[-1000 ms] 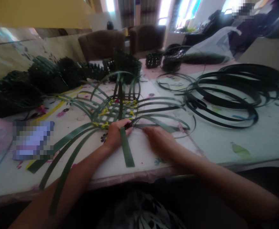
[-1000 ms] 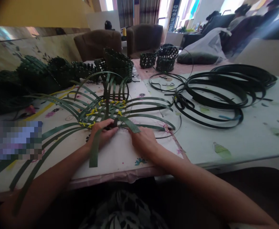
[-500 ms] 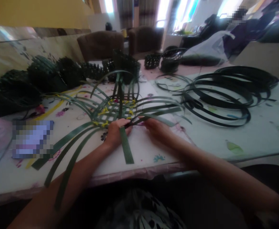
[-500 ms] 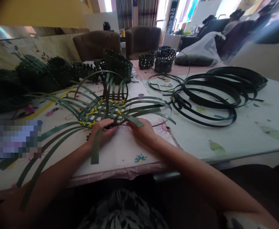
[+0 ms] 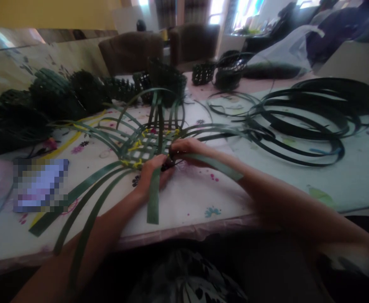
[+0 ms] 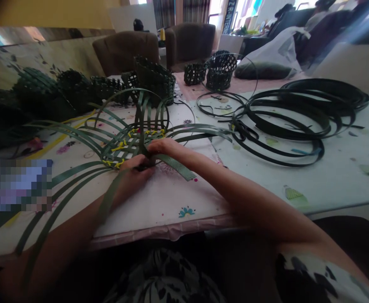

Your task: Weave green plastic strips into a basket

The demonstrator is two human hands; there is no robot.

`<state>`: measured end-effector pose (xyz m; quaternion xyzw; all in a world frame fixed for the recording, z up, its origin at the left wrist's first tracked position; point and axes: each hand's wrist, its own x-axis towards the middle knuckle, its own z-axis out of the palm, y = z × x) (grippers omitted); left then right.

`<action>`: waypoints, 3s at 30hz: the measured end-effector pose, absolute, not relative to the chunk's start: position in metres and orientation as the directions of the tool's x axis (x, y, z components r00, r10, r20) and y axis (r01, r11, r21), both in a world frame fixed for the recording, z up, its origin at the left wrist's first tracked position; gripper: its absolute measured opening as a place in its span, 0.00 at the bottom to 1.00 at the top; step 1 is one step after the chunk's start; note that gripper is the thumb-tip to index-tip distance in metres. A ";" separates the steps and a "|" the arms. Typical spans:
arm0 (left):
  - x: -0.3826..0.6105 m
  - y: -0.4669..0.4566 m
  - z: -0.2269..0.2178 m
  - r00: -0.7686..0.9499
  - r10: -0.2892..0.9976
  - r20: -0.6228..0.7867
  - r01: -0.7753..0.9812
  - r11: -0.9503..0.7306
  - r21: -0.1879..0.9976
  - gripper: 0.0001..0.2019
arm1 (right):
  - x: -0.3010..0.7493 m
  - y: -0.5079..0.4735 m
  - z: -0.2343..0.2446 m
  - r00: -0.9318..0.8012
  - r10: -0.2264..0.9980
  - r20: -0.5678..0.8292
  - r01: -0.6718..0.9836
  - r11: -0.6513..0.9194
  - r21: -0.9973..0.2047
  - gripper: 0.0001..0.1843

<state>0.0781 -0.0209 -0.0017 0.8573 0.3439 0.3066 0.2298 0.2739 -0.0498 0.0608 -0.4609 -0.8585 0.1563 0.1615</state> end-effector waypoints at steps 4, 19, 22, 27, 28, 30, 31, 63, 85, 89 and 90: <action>0.078 -0.023 -0.002 0.571 0.729 0.378 0.433 -0.659 0.615 0.04 | 0.264 -0.031 0.056 -0.425 0.895 0.135 0.749 0.431 -0.503 0.06; 0.079 -0.030 0.002 0.615 0.594 0.519 0.506 -0.802 0.318 0.09 | 0.264 -0.010 0.048 -0.274 0.952 0.139 0.729 0.300 -0.615 0.03; 0.078 -0.030 0.001 0.631 0.571 0.526 0.507 -0.816 0.277 0.09 | 0.265 -0.009 0.049 -0.320 0.937 0.143 0.724 0.339 -0.601 0.05; 0.077 -0.029 -0.001 0.627 0.556 0.545 0.449 -0.830 0.330 0.10 | 0.262 -0.008 0.044 -0.309 0.943 0.122 0.724 0.317 -0.613 0.05; 0.077 -0.028 -0.001 0.625 0.565 0.539 0.457 -0.824 0.335 0.10 | 0.261 -0.008 0.043 -0.295 0.947 0.125 0.720 0.307 -0.623 0.04; 0.077 -0.028 -0.001 0.619 0.580 0.530 0.485 -0.813 0.323 0.10 | 0.260 -0.011 0.044 -0.287 0.949 0.131 0.702 0.301 -0.645 0.04; 0.077 -0.028 -0.001 0.616 0.585 0.527 0.499 -0.808 0.313 0.10 | 0.261 -0.014 0.046 -0.285 0.949 0.136 0.704 0.304 -0.643 0.05; 0.072 -0.031 0.001 0.588 0.621 0.518 0.388 -0.778 0.494 0.11 | 0.282 -0.005 0.035 -0.515 0.857 -0.009 0.812 0.485 -0.324 0.10; -0.017 -0.099 0.015 0.453 0.761 0.465 0.502 -0.648 0.573 0.07 | 0.226 -0.041 0.045 -0.322 0.940 -0.110 0.877 0.253 -0.408 0.11; 0.018 -0.089 0.014 0.422 0.748 0.512 0.543 -0.661 0.518 0.18 | 0.227 -0.037 0.040 -0.331 0.937 -0.108 0.886 0.270 -0.377 0.12; 0.027 -0.081 0.013 0.411 0.771 0.486 0.566 -0.634 0.527 0.18 | 0.227 -0.036 0.040 -0.335 0.935 -0.115 0.886 0.272 -0.376 0.12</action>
